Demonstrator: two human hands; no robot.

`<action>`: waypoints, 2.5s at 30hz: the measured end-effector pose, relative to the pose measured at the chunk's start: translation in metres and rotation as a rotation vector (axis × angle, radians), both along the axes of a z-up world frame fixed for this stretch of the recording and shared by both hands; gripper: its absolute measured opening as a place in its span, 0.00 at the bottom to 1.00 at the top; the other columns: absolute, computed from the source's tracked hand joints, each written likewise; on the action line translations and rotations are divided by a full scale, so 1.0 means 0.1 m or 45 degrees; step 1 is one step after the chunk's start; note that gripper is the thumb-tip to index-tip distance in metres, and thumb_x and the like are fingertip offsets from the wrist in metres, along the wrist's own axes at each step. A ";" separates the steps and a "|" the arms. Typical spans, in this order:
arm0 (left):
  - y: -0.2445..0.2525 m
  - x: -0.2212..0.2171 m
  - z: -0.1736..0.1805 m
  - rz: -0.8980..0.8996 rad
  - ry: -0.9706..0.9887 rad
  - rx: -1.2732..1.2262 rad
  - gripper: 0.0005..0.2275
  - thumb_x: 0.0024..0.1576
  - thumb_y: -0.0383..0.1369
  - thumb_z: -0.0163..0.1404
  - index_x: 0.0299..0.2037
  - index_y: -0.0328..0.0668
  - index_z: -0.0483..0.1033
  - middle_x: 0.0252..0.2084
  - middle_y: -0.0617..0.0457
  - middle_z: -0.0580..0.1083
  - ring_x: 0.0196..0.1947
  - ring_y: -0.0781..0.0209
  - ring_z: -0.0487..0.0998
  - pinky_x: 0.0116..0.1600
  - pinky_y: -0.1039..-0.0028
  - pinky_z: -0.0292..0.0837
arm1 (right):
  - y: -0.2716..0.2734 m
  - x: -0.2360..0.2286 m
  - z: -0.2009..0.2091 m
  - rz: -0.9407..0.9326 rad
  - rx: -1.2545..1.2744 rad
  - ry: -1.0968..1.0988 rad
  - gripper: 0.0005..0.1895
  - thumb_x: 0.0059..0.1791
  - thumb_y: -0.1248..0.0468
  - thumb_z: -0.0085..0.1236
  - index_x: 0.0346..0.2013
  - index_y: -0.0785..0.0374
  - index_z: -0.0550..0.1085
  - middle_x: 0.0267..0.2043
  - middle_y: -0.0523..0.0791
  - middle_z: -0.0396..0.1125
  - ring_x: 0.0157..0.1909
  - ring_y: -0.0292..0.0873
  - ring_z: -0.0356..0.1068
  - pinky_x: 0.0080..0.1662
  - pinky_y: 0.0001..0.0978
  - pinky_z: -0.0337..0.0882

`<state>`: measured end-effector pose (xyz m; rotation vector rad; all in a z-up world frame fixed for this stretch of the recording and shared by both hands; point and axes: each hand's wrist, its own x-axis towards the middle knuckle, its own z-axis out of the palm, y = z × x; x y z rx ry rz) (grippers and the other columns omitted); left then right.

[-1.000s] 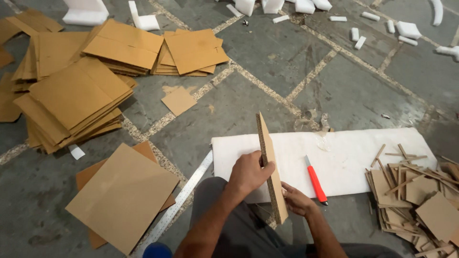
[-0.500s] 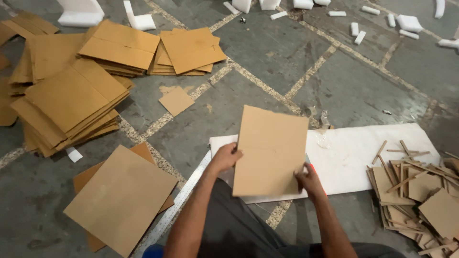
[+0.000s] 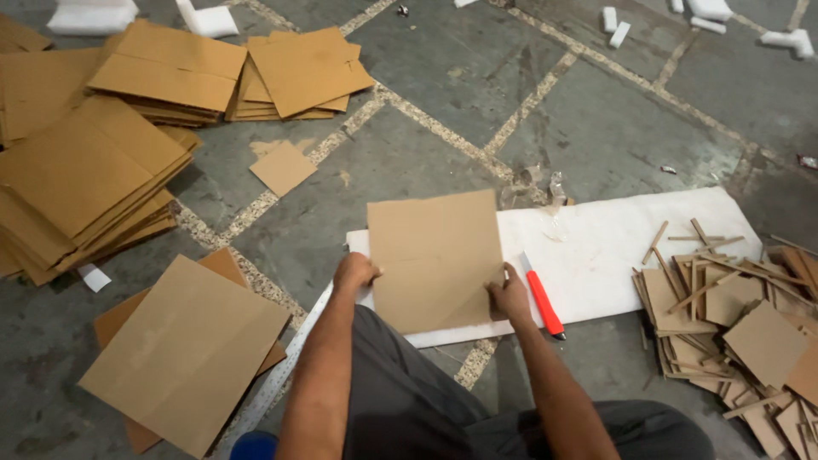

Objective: The person sits on the floor and uses a red utility knife to cut rectangular pieces of cardboard along pre-scored lines. They repeatedly fold the cardboard to separate the cut sections and place the finished pieces into a pile.

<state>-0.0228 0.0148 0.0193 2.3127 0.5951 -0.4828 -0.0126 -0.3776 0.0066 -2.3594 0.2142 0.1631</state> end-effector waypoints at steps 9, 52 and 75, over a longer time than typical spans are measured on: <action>0.04 -0.23 0.29 -0.036 0.370 0.011 0.13 0.53 0.43 0.61 0.29 0.41 0.86 0.24 0.52 0.80 0.23 0.59 0.79 0.32 0.67 0.74 | 0.08 -0.05 -0.13 0.125 -0.006 -0.098 0.34 0.39 0.57 0.69 0.58 0.62 0.73 0.36 0.56 0.75 0.37 0.55 0.77 0.41 0.45 0.76; -0.93 0.00 1.13 -0.826 0.284 0.504 0.65 0.35 0.51 0.74 0.78 0.55 0.34 0.81 0.53 0.31 0.78 0.30 0.32 0.64 0.27 0.59 | 0.46 -0.16 0.34 0.001 -0.349 0.102 0.36 0.42 0.58 0.68 0.64 0.52 0.68 0.59 0.57 0.65 0.58 0.63 0.68 0.56 0.53 0.72; -0.98 0.02 1.05 -0.775 0.282 0.515 0.66 0.36 0.49 0.74 0.78 0.57 0.31 0.81 0.54 0.29 0.77 0.31 0.30 0.63 0.24 0.57 | -0.63 -0.56 0.19 -0.072 -0.585 0.054 0.33 0.52 0.62 0.52 0.72 0.63 0.58 0.51 0.65 0.64 0.47 0.70 0.69 0.50 0.57 0.72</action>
